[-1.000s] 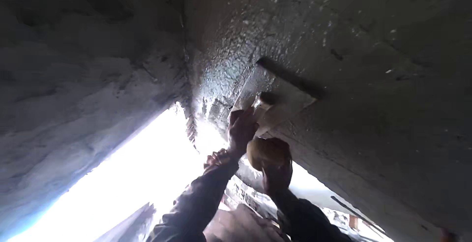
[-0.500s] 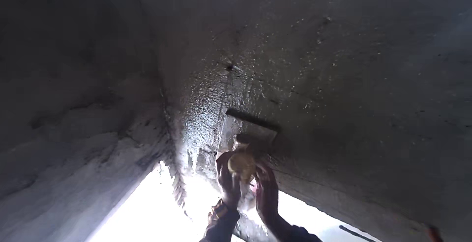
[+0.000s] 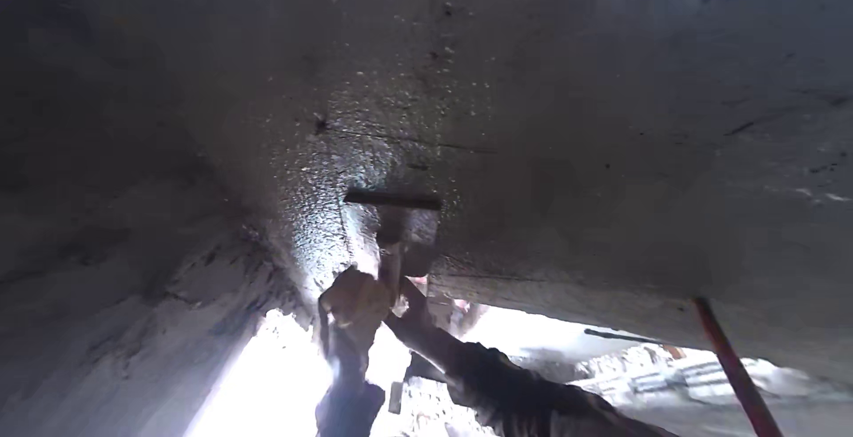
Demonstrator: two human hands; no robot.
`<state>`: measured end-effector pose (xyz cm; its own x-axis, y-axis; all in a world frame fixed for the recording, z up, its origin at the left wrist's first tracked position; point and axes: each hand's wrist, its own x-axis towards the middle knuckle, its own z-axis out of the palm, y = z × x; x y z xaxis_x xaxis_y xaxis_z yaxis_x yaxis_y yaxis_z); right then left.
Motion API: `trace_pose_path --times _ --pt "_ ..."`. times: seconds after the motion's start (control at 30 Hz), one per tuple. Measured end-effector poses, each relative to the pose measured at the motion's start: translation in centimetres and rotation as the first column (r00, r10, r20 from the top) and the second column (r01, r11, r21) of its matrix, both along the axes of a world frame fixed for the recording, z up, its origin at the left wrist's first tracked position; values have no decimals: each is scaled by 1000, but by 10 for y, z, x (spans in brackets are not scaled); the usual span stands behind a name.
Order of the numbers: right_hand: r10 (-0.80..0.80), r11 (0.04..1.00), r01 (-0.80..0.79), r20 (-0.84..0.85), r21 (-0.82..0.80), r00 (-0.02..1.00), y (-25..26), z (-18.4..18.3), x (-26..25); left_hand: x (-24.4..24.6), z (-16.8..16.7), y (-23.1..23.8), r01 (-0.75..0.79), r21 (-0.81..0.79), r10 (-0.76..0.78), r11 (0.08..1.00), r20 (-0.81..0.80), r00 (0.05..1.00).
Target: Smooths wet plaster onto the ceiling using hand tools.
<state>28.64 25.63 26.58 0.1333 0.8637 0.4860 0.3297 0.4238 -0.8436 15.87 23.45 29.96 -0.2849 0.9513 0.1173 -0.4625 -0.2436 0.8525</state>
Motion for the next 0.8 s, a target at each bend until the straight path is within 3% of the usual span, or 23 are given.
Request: trace_pose_path --times 0.13,0.2,0.27,0.37,0.47,0.57,0.67,0.73,0.8 --pt "-253 926 233 27 296 967 0 75 23 -35 -2 -28 51 -18 -51 999 -2 999" --pt "-198 929 250 -202 273 959 -26 130 52 -58 -24 -53 76 -163 -88 984 -67 994" --pt "-78 901 234 -393 366 916 -45 169 90 -87 -63 -83 117 -277 -136 954 -49 989" --pt "23 801 231 -414 552 910 -38 199 109 -100 -82 -106 176 -353 -188 919 -1 982" --pt "-90 892 196 -264 407 960 -25 161 59 -91 -66 -106 210 -382 -277 900 -129 952" --pt "-267 933 258 0 251 964 2 67 10 -79 -52 -94 314 -382 -380 869 -108 919" --pt "-277 960 278 213 25 937 -15 -21 29 -88 -60 -102 311 -411 -404 857 -162 900" --pt "-253 962 270 272 -27 929 -45 -31 70 -109 -69 -124 226 -428 -322 875 -165 932" --pt "-315 949 297 251 108 915 -63 -11 108 -134 -81 -155 152 -430 -221 890 -116 968"
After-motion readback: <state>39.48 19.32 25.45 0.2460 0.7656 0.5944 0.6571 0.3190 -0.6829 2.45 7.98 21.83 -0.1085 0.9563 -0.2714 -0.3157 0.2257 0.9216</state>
